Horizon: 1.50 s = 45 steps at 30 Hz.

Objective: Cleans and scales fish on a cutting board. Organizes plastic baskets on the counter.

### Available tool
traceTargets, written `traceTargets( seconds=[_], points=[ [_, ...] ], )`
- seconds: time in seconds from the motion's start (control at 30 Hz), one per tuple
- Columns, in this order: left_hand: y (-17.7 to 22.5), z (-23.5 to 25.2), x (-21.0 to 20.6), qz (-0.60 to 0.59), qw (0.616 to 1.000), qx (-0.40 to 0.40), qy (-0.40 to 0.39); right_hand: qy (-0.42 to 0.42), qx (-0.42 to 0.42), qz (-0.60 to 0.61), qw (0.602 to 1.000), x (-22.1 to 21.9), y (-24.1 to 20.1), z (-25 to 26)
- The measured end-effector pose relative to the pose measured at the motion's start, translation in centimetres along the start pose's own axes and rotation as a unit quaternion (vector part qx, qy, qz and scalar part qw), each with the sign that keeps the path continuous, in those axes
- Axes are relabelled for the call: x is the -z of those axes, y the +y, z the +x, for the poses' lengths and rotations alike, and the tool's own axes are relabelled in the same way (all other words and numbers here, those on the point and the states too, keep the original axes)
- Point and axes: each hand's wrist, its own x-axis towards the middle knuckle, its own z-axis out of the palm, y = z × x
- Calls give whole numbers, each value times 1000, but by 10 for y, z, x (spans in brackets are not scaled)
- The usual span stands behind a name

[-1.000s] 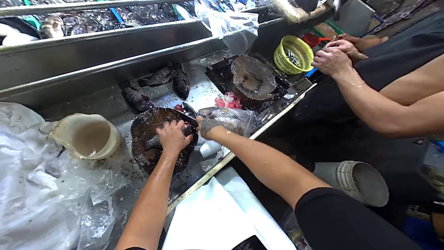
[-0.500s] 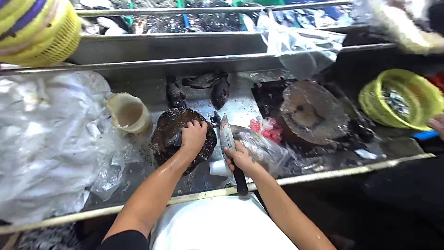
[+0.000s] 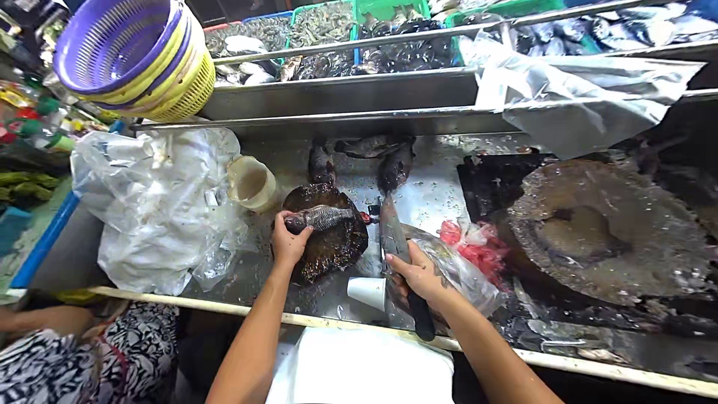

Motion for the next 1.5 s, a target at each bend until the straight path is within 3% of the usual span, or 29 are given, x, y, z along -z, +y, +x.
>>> traceTargets(
  seconds=[0.13,0.33,0.4,0.5,0.73,0.93,1.13,1.37,1.5],
  points=[
    [4,-25,1,215,976,-17,34,-23,-32,-29,999,-1,6,-3],
    [-2,-24,13,297,945,-121,-67,-46,-14,-35,998,-1,10,-8],
    [-7,-25,18,296,939,-165,-65,-39,-8,-24,999,1,13,-12],
    [-15,-18,21,291,942,-161,-42,-19,-8,-8,1000,7,20,-16],
    [-4,15,17,230,951,-73,-191,16,-18,19,1000,6,27,-24],
    [-2,25,15,202,940,-104,-254,9,-12,4,1000,-11,27,-22],
    [0,39,31,94,933,-114,-328,4,-15,-8,1000,-31,20,-19],
    [35,77,75,90,879,-147,-445,11,-22,-16,1000,-43,20,-21],
    [81,106,98,124,801,-138,-569,42,-30,-4,999,-46,19,-25]
  ],
)
